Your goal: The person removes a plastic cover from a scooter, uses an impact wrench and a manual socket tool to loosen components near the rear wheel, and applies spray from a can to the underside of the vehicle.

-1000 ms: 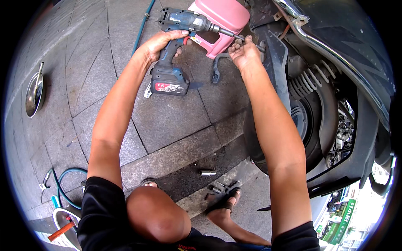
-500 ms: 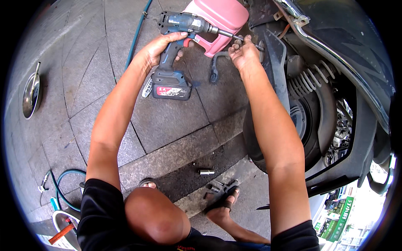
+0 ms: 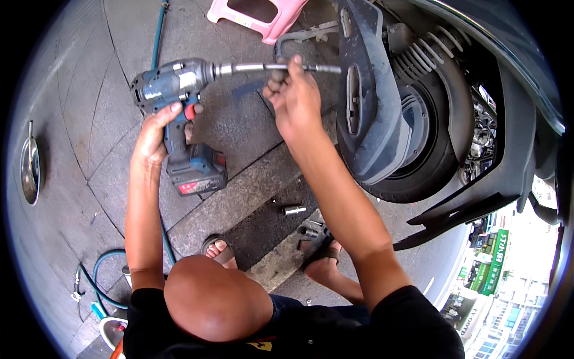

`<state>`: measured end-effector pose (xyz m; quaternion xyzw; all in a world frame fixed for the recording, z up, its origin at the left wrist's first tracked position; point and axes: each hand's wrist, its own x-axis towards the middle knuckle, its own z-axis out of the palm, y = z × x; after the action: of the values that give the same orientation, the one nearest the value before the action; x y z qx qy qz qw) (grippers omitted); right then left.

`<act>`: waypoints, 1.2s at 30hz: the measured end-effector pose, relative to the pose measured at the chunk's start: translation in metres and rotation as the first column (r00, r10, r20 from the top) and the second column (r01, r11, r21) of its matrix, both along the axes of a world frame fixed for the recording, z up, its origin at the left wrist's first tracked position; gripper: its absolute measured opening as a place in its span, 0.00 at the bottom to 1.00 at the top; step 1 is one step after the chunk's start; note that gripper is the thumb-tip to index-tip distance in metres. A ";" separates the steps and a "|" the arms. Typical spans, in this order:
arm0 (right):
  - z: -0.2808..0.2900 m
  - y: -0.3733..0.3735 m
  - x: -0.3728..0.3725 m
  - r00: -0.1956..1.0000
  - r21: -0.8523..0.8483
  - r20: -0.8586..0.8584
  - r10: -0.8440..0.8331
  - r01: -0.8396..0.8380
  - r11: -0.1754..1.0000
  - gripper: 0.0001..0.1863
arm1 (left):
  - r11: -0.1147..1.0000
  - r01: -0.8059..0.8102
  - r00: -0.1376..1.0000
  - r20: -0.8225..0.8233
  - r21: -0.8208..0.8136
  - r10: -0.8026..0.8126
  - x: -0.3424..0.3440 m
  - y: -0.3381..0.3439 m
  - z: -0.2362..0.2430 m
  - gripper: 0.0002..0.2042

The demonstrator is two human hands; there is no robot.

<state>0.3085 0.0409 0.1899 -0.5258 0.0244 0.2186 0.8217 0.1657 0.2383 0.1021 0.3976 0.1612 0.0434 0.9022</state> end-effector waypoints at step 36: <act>0.005 -0.064 -0.017 0.995 0.027 -0.070 0.066 -0.064 0.998 0.13 | 0.990 0.002 0.999 -0.046 0.141 0.004 -0.025 -0.047 0.040 0.15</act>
<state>0.2916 -0.0233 0.1949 -0.5080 0.0336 0.2642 0.8191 0.1410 0.1915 0.1416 0.4612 0.1785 0.0461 0.8679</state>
